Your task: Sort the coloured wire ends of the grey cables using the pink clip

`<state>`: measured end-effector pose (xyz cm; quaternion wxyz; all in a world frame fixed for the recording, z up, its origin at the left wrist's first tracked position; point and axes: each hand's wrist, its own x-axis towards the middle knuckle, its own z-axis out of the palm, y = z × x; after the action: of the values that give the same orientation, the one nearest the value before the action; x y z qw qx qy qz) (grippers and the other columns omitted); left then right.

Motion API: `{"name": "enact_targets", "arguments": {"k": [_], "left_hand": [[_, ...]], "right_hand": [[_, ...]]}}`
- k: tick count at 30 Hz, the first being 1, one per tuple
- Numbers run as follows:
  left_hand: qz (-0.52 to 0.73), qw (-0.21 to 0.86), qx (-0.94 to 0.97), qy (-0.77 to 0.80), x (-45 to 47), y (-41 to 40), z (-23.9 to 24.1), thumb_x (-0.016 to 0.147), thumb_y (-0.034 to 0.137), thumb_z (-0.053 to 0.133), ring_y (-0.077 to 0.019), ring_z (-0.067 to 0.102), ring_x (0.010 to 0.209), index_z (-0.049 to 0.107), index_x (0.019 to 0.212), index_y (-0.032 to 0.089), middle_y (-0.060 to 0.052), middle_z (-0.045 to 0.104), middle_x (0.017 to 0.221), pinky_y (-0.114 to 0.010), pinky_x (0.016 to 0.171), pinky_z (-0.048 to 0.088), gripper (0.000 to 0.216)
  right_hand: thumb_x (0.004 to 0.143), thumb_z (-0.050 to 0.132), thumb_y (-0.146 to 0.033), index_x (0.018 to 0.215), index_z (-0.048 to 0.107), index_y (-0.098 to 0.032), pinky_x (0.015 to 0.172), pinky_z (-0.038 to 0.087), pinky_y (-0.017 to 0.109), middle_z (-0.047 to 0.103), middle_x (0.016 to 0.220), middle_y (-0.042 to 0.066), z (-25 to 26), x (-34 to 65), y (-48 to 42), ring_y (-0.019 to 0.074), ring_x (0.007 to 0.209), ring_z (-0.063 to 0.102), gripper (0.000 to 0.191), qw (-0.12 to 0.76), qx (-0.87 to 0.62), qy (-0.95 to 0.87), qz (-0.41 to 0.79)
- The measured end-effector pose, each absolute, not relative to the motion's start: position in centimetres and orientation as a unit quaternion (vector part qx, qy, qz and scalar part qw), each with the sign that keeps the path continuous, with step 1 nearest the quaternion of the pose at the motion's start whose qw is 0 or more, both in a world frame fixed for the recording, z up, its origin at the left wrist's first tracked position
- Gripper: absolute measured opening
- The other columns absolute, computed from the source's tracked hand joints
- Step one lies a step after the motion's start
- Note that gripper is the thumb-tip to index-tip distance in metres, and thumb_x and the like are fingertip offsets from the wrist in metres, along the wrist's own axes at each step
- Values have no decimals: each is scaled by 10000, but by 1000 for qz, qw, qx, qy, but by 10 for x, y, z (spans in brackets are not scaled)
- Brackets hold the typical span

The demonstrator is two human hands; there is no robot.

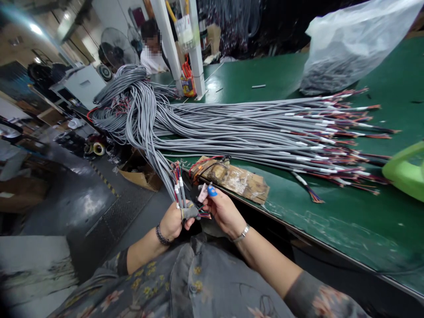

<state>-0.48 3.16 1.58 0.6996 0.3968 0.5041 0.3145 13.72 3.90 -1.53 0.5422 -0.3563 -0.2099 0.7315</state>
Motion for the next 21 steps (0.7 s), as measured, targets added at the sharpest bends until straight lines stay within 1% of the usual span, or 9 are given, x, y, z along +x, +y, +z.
{"name": "enact_targets", "arguments": {"k": [4,8,10,12,14,15,16,18,21], "left_hand": [[316,703,395,500,-6,31,15,545,396,701,-54,307,281,487,487,174,39,438,338,-207,329,185,314],[313,704,399,497,-7,30,16,551,422,707,-54,307,286,485,496,175,42,434,340,-208,334,187,337],[311,705,400,496,-7,31,17,555,424,704,-56,312,287,487,497,174,41,436,342,-210,335,193,336],[308,704,401,498,-6,31,17,555,423,701,-57,315,288,491,493,173,39,438,343,-212,333,201,333],[306,702,403,500,-6,31,17,553,426,699,-57,318,288,496,487,172,38,437,342,-212,331,207,332],[306,701,403,502,-5,32,16,551,427,697,-57,318,288,498,485,171,38,438,343,-211,331,210,331],[306,700,403,504,-5,32,15,549,427,696,-56,318,288,499,483,172,39,438,343,-209,330,211,329],[306,699,400,507,-5,32,13,545,414,693,-56,320,291,497,481,174,38,444,345,-207,329,210,317],[307,698,397,511,-5,32,13,530,389,692,-55,310,292,497,483,177,37,445,342,-206,328,200,292]], "right_hand": [[586,794,-546,684,647,-191,491,432,193,567,574,-34,-14,137,38,82,510,478,397,540,-366,-204,730],[587,748,-621,713,643,-198,500,431,222,579,593,-25,-14,138,37,103,523,480,454,548,-388,-231,704],[620,688,-672,681,627,-200,506,422,244,563,569,-22,-16,139,36,117,519,470,480,560,-423,-272,659],[647,636,-705,629,613,-201,525,418,267,560,550,-14,-18,141,36,132,520,469,505,568,-476,-328,586],[647,615,-726,598,616,-203,548,420,283,575,550,-1,-21,141,37,145,528,481,525,571,-513,-367,525],[644,613,-731,594,619,-206,555,423,288,580,551,3,-22,141,38,150,531,487,528,574,-516,-371,516],[639,610,-740,590,620,-210,555,426,291,578,547,5,-23,140,39,153,531,491,532,578,-504,-363,528],[637,611,-743,609,630,-219,550,438,296,584,557,11,-24,138,41,161,540,506,526,574,-452,-325,601],[624,691,-674,709,678,-227,557,465,295,642,646,28,-22,135,44,171,594,557,455,545,-368,-247,712]]}}
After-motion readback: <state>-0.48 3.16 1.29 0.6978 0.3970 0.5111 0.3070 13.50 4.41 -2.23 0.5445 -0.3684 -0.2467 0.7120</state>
